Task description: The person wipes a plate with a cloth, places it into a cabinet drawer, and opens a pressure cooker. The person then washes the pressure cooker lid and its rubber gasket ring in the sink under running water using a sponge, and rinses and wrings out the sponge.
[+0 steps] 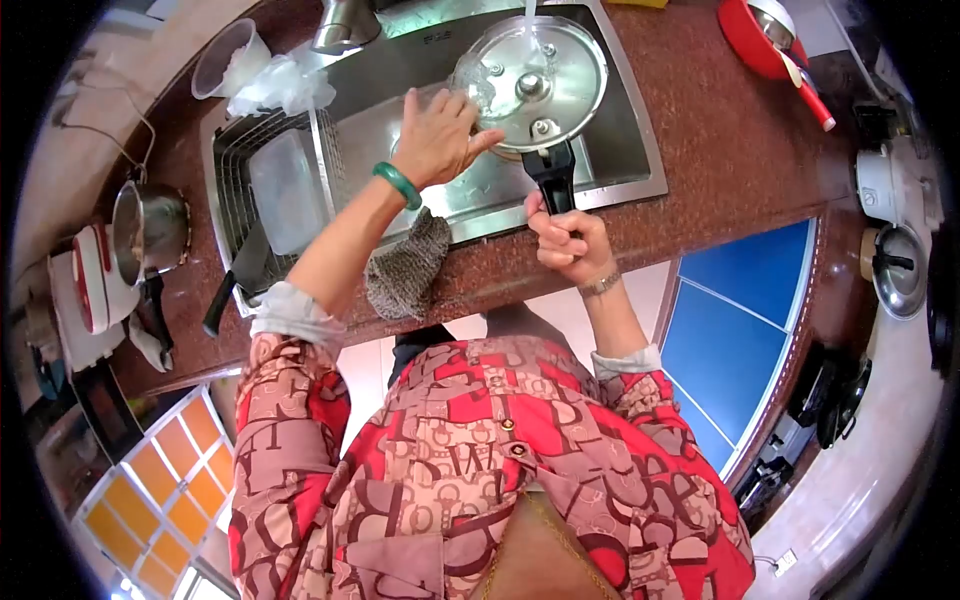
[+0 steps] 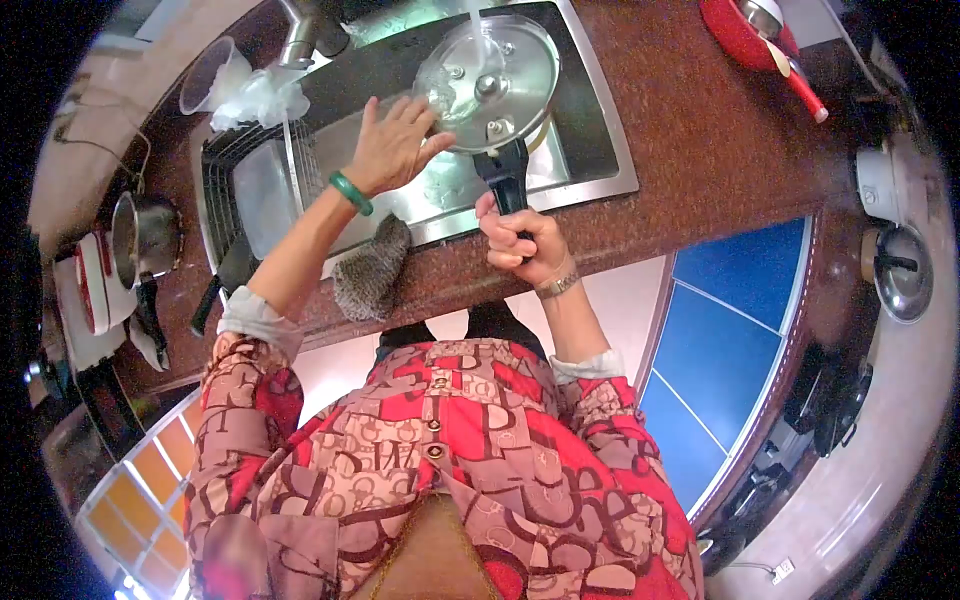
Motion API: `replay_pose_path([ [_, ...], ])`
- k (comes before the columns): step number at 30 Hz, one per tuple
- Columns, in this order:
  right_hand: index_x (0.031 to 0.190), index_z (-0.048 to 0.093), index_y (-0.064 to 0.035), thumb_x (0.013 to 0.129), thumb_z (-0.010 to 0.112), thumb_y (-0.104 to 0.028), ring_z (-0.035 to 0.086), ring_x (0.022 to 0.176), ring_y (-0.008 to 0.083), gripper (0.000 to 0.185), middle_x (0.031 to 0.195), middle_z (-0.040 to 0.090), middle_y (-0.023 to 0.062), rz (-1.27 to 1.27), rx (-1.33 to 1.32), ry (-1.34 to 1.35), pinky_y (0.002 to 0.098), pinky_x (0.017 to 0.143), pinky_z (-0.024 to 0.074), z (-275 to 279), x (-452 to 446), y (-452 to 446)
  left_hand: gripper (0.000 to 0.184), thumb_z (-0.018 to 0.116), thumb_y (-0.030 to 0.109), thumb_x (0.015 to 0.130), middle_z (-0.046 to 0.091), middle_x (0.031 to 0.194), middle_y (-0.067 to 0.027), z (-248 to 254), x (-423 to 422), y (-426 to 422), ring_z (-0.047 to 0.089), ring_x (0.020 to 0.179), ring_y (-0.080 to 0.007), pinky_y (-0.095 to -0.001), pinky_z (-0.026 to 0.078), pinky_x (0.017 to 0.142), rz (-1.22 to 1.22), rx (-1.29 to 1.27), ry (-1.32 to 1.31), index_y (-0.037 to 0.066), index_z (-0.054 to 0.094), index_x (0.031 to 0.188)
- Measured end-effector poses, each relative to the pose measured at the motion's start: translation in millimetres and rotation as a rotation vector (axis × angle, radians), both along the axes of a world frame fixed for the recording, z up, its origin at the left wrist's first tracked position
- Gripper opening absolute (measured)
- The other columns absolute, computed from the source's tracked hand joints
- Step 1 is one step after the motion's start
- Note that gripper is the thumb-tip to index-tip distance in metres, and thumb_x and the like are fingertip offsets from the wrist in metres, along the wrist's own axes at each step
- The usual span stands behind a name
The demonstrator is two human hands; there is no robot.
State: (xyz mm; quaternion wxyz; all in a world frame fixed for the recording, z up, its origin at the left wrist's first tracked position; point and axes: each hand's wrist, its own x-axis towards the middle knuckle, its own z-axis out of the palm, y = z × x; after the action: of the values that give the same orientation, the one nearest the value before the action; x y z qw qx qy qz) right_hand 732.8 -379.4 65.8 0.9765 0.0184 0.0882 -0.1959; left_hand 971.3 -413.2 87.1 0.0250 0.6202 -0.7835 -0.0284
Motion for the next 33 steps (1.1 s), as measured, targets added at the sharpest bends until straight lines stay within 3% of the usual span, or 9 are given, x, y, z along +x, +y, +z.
replay_pose_path([
  [5, 0.108, 0.042, -0.0018, 0.082, 0.045, -0.005, 0.036, 0.037, 0.0018, 0.026, 0.063, 0.043, -0.0001, 0.008, 0.017, -0.039, 0.0192, 0.041, 0.0309, -2.4, -2.9, 4.4, 0.055, 0.033, 0.052, 0.089, 0.053, 0.114, -0.0119, -14.7, -4.9, -7.0, 0.048, 0.11, -0.0271, -0.0574, 0.023, 0.096, -0.021, -0.25, 0.01, 0.006, 0.051, 0.111],
  [7, 0.109, 0.041, -0.0022, 0.082, 0.044, -0.005, 0.038, 0.038, 0.0024, 0.027, 0.063, 0.043, 0.0004, 0.004, 0.074, -0.078, 0.0195, 0.041, 0.0317, -5.9, -4.0, 6.2, 0.063, 0.045, 0.055, 0.082, 0.055, 0.112, -0.0165, 10.0, 5.5, -13.9, 0.053, 0.104, -0.0298, -0.0548, 0.026, 0.094, -0.034, 0.324, 0.299, -0.003, 0.056, 0.103],
  [13, 0.118, 0.039, 0.0014, 0.082, 0.041, -0.003, 0.045, 0.042, 0.0039, 0.036, 0.067, 0.045, 0.0024, -0.066, 0.215, -0.459, 0.0224, 0.046, 0.0371, -7.5, 14.0, 11.2, 0.045, 0.058, 0.031, 0.081, 0.054, 0.105, -0.0216, -16.1, 4.4, -11.6, 0.058, 0.081, -0.0255, -0.0371, 0.051, 0.071, 0.662, 0.016, 0.816, -0.002, 0.048, 0.11],
  [16, 0.117, 0.04, 0.0004, 0.083, 0.041, -0.004, 0.042, 0.041, 0.0036, 0.035, 0.067, 0.045, 0.0018, -0.006, 0.203, -0.426, 0.0215, 0.045, 0.0359, -10.3, 18.0, 12.7, 0.025, 0.052, 0.014, 0.083, 0.053, 0.092, -0.0122, 6.2, -11.9, -5.7, 0.058, 0.081, -0.0226, -0.0362, 0.053, 0.065, 0.819, 0.356, 1.83, -0.004, 0.049, 0.1],
  [21, 0.11, 0.043, -0.0038, 0.083, 0.042, -0.005, 0.039, 0.04, 0.0018, 0.027, 0.065, 0.043, -0.0003, 0.075, 0.159, -0.226, 0.0199, 0.044, 0.0335, -4.9, 17.0, 4.5, 0.028, 0.056, 0.014, 0.08, 0.058, 0.091, -0.0148, -20.1, 3.1, -8.4, 0.059, 0.079, -0.0216, -0.0361, 0.053, 0.061, 0.915, 0.504, 1.722, -0.004, 0.05, 0.1],
  [24, 0.105, 0.044, -0.0051, 0.083, 0.044, -0.006, 0.037, 0.04, 0.0009, 0.022, 0.063, 0.042, -0.0021, 0.058, 0.095, -0.055, 0.0188, 0.043, 0.0308, 3.2, 20.9, 3.2, 0.049, 0.064, 0.029, 0.075, 0.058, 0.096, -0.0217, -31.4, -9.0, -8.5, 0.059, 0.088, -0.027, -0.0373, 0.048, 0.075, 0.769, 0.094, 0.707, -0.007, 0.049, 0.105],
  [29, 0.103, 0.043, -0.0046, 0.083, 0.046, -0.007, 0.032, 0.039, 0.0006, 0.021, 0.063, 0.043, -0.0028, 0.002, -0.05, 0.174, 0.0184, 0.043, 0.0267, 8.5, 22.6, -0.4, 0.051, 0.054, 0.04, 0.081, 0.053, 0.106, -0.0231, -45.0, -29.7, -8.5, 0.049, 0.102, -0.0348, -0.0394, 0.038, 0.089, 0.394, -0.379, 0.409, -0.003, 0.047, 0.108],
  [31, 0.095, 0.046, -0.0036, 0.082, 0.047, -0.007, 0.032, 0.04, 0.0008, 0.013, 0.061, 0.042, -0.0033, 0.014, -0.086, 0.239, 0.0192, 0.044, 0.026, 18.6, 25.5, -1.7, 0.05, 0.044, 0.038, 0.089, 0.045, 0.122, -0.0188, 2.2, -42.1, -16.7, 0.039, 0.116, -0.0321, -0.0378, 0.032, 0.098, 0.231, 0.293, 1.181, 0.002, 0.042, 0.123],
  [33, 0.081, 0.049, -0.0036, 0.081, 0.049, -0.007, 0.033, 0.042, 0.0015, 0.004, 0.058, 0.041, -0.0044, 0.079, -0.149, 0.393, 0.0204, 0.044, 0.026, 23.5, 28.5, -1.4, 0.045, 0.045, 0.034, 0.089, 0.05, 0.112, -0.0174, -17.1, -57.2, -23.6, 0.048, 0.104, -0.0278, -0.0347, 0.036, 0.09, -0.047, -0.171, 0.779, 0.001, 0.043, 0.12],
])
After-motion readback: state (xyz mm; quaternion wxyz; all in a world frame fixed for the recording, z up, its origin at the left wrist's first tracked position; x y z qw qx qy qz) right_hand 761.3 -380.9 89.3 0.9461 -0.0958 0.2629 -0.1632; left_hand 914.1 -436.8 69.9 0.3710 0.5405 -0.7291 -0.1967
